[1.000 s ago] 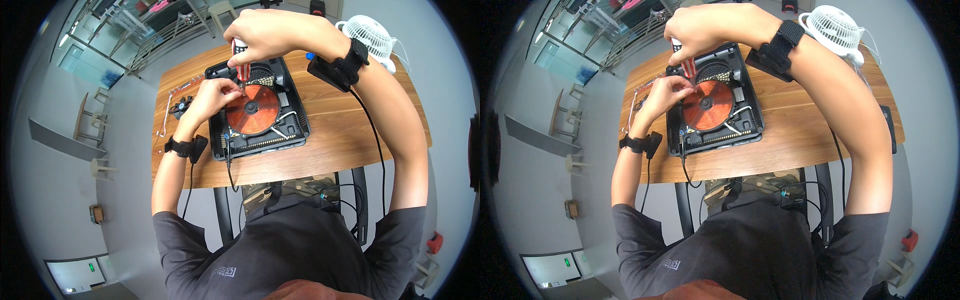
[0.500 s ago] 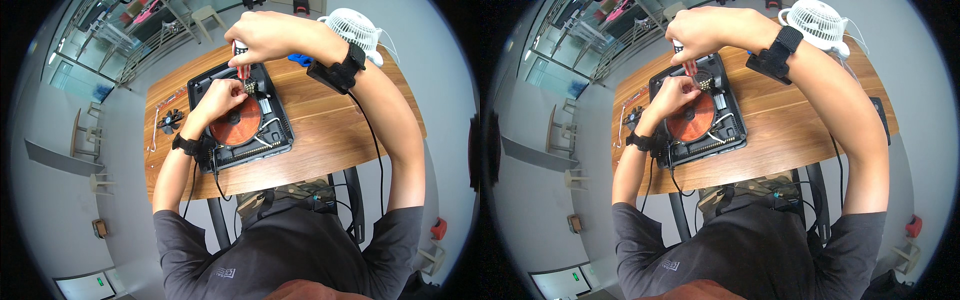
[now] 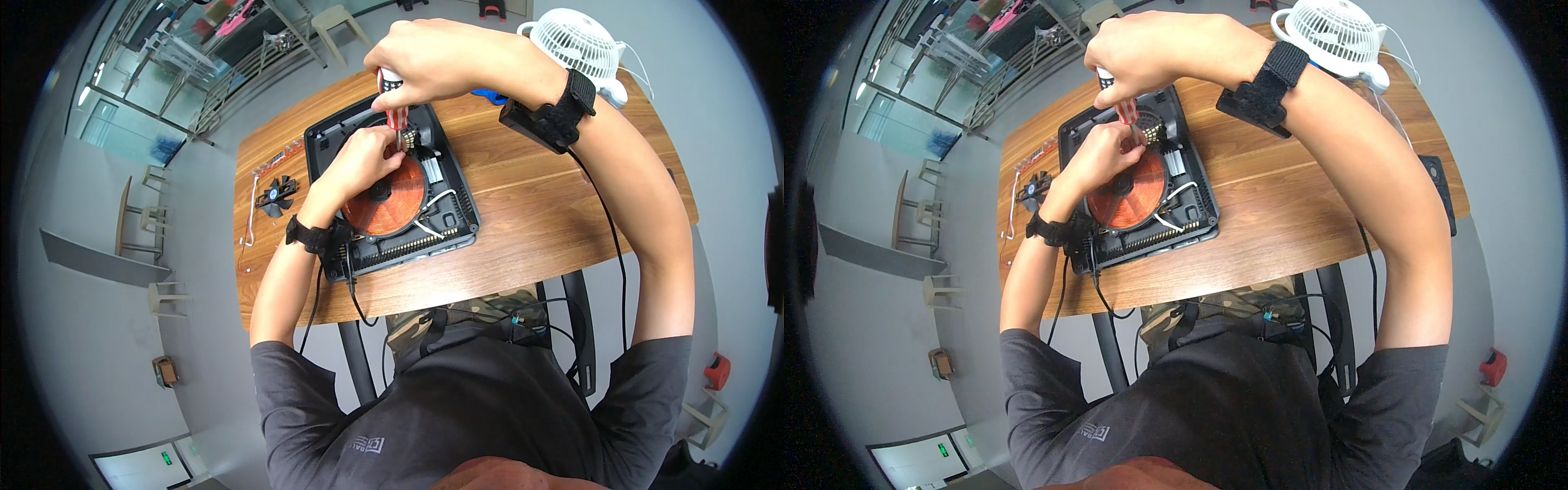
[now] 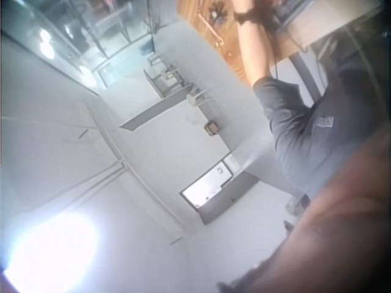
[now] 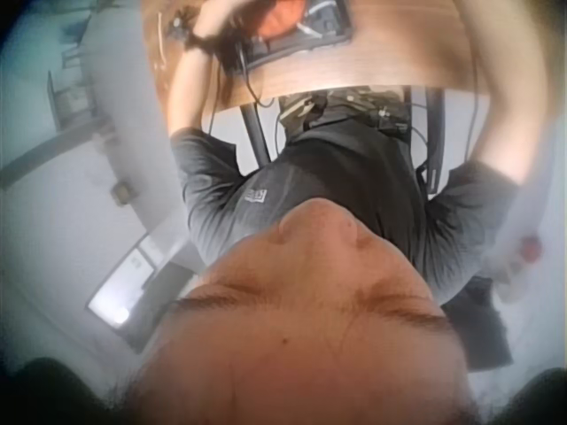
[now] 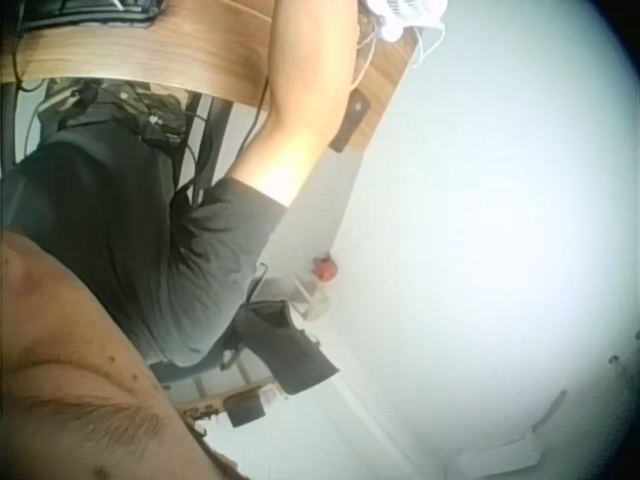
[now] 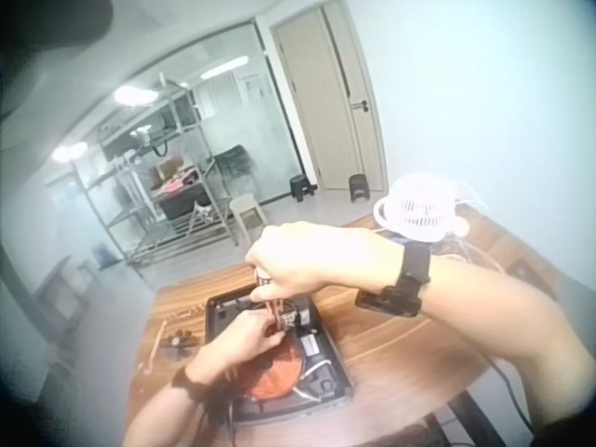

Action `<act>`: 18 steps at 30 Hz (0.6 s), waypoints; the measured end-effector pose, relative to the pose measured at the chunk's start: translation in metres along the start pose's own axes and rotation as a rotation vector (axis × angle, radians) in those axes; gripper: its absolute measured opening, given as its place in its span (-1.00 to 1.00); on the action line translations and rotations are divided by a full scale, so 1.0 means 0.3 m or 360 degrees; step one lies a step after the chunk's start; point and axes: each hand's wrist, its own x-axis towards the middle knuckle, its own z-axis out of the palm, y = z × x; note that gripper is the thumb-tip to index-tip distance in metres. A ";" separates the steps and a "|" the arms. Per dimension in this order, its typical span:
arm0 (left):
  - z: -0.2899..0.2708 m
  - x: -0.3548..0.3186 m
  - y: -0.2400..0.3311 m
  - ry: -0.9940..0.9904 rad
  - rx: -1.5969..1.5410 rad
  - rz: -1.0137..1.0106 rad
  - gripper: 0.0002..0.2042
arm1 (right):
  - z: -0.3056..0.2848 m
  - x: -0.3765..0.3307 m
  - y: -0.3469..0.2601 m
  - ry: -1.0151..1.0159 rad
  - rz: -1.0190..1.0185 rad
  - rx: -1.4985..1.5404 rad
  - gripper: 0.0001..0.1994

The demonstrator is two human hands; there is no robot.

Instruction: The person assembles an electronic device on a wooden table. They use a screwdriver to tighten screws, place a cooling fan, and connect wires to the internal components.

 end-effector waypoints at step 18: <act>0.003 -0.010 -0.014 -0.0023 0.0066 0.0101 -0.85 | 0.013 -0.006 -0.004 -0.0020 -0.0072 -0.0007 -0.54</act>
